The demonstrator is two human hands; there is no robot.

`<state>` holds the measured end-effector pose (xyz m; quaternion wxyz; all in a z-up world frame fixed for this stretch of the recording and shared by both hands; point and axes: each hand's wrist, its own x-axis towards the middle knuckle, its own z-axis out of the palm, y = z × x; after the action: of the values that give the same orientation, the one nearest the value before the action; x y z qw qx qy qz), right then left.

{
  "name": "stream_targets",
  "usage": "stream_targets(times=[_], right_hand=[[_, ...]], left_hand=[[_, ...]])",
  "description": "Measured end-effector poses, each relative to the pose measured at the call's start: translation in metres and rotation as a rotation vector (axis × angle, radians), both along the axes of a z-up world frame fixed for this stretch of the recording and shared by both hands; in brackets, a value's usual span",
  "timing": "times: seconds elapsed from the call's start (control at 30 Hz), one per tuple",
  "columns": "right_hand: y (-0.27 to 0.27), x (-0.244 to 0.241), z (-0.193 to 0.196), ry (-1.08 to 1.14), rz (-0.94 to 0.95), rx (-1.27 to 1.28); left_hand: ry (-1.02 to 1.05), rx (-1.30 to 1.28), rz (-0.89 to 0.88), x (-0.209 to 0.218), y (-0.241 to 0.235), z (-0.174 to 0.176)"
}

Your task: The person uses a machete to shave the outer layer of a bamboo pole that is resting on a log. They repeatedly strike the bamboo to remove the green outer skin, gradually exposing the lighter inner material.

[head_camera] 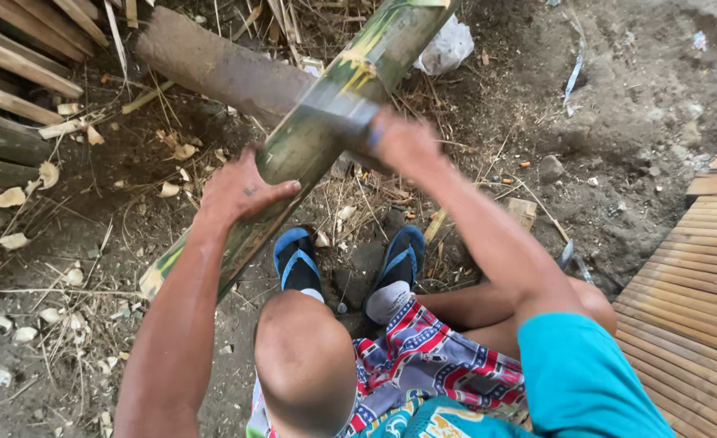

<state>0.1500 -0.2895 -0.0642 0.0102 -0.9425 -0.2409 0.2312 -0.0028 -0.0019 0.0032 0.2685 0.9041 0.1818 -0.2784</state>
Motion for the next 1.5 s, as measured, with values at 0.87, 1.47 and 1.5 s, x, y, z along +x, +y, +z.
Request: stream_targets(times=[0.87, 1.47, 1.5], right_hand=[[-0.025, -0.011, 0.089, -0.039, 0.049, 0.058], [-0.024, -0.021, 0.084, 0.002, -0.233, 0.05], [-0.015, -0.039, 0.079, 0.112, -0.233, 0.102]], left_hand=[[-0.118, 0.192, -0.082, -0.033, -0.071, 0.016], [-0.053, 0.107, -0.05, -0.024, -0.052, 0.02], [-0.054, 0.106, -0.056, -0.024, -0.051, 0.018]])
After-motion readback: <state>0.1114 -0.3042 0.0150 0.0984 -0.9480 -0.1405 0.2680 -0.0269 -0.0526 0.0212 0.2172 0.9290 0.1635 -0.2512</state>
